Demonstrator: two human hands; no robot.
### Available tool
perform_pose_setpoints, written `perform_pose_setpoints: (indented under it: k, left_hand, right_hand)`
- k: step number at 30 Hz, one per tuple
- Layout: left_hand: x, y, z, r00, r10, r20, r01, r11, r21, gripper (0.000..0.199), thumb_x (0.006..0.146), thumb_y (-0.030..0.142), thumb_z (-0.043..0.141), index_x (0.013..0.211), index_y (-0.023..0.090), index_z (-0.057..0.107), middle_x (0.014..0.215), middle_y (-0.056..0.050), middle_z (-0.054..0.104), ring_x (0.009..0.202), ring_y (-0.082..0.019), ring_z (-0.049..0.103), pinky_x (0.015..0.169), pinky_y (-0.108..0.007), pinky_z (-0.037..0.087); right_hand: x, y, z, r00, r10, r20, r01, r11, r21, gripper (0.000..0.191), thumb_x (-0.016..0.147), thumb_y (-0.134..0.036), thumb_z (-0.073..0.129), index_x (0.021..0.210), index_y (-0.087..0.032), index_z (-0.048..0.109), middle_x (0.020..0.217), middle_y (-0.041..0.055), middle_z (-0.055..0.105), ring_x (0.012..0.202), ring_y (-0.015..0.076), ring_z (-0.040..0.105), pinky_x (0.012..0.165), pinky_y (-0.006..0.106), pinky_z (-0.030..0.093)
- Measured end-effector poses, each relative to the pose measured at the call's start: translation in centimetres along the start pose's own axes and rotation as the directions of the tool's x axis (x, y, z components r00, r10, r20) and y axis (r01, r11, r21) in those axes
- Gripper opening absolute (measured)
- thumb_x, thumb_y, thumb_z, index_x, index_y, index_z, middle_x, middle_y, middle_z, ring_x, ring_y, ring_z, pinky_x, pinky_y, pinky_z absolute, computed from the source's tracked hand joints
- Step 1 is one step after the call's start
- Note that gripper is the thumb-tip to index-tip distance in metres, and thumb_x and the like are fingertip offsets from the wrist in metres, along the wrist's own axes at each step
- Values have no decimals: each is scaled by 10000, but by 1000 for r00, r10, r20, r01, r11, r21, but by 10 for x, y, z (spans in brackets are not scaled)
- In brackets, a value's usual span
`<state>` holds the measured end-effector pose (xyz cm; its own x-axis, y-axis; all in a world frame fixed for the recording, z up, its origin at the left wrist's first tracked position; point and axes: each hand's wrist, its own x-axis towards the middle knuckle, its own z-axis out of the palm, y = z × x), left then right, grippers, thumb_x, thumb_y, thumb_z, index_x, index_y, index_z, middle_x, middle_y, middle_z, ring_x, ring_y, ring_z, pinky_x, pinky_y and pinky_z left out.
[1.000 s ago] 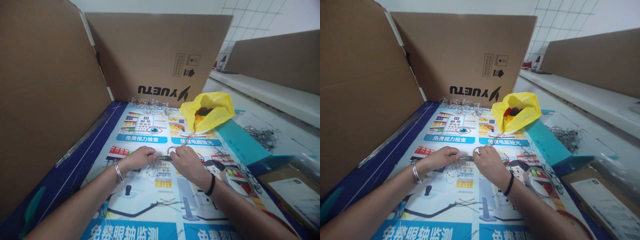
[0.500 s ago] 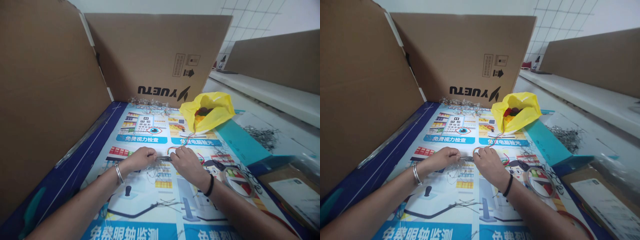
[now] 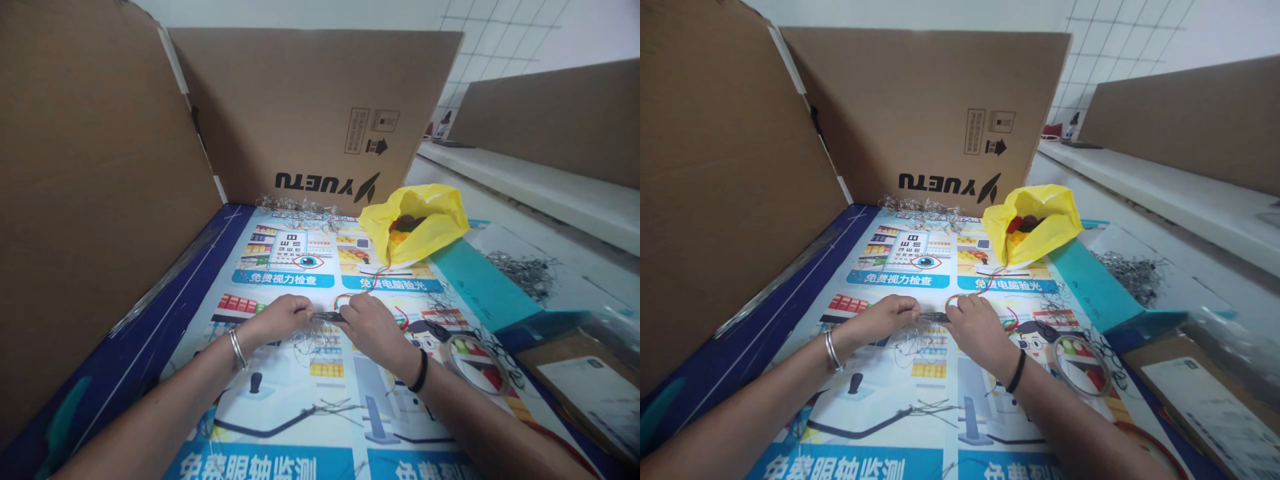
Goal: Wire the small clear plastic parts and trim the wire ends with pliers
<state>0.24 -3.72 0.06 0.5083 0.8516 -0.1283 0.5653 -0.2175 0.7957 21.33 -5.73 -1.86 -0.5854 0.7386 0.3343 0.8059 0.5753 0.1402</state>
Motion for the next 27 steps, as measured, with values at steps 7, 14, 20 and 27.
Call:
perform_pose_setpoints:
  k: [7, 14, 20, 27]
  left_hand:
    - [0, 0, 0, 999, 29, -22, -29, 999, 38, 194, 749, 243, 392, 618, 159, 508, 619, 20, 474, 604, -107, 409, 550, -196, 321]
    - [1, -1, 2, 999, 3, -38, -3, 1000, 16, 198, 752, 244, 390, 617, 156, 506, 605, 21, 471, 589, -106, 417, 548, -202, 324]
    - [1, 1, 4, 998, 1, -65, 1, 999, 34, 207, 748, 245, 401, 586, 156, 493, 605, 18, 473, 594, -107, 409, 538, -198, 324]
    - [1, 1, 5, 997, -12, -74, 14, 999, 37, 225, 756, 270, 404, 584, 158, 494, 606, 19, 475, 589, -106, 406, 534, -198, 318]
  right_hand:
    - [-1, 1, -11, 994, -80, -70, 68, 985, -158, 134, 830, -114, 456, 854, -168, 576, 766, 61, 515, 747, 196, 412, 655, 328, 253]
    - [-3, -3, -14, 994, -87, -66, 68, 967, -246, 158, 843, -116, 425, 885, -165, 569, 776, 66, 506, 737, 204, 404, 644, 344, 255]
    - [-4, -3, -10, 995, -69, -75, 52, 976, -210, 151, 831, -98, 440, 860, -165, 572, 771, 65, 517, 735, 198, 412, 635, 331, 257]
    - [-3, -3, -5, 999, -26, -28, 22, 989, -143, 98, 816, -119, 489, 816, -174, 570, 769, 63, 547, 739, 198, 447, 624, 318, 276]
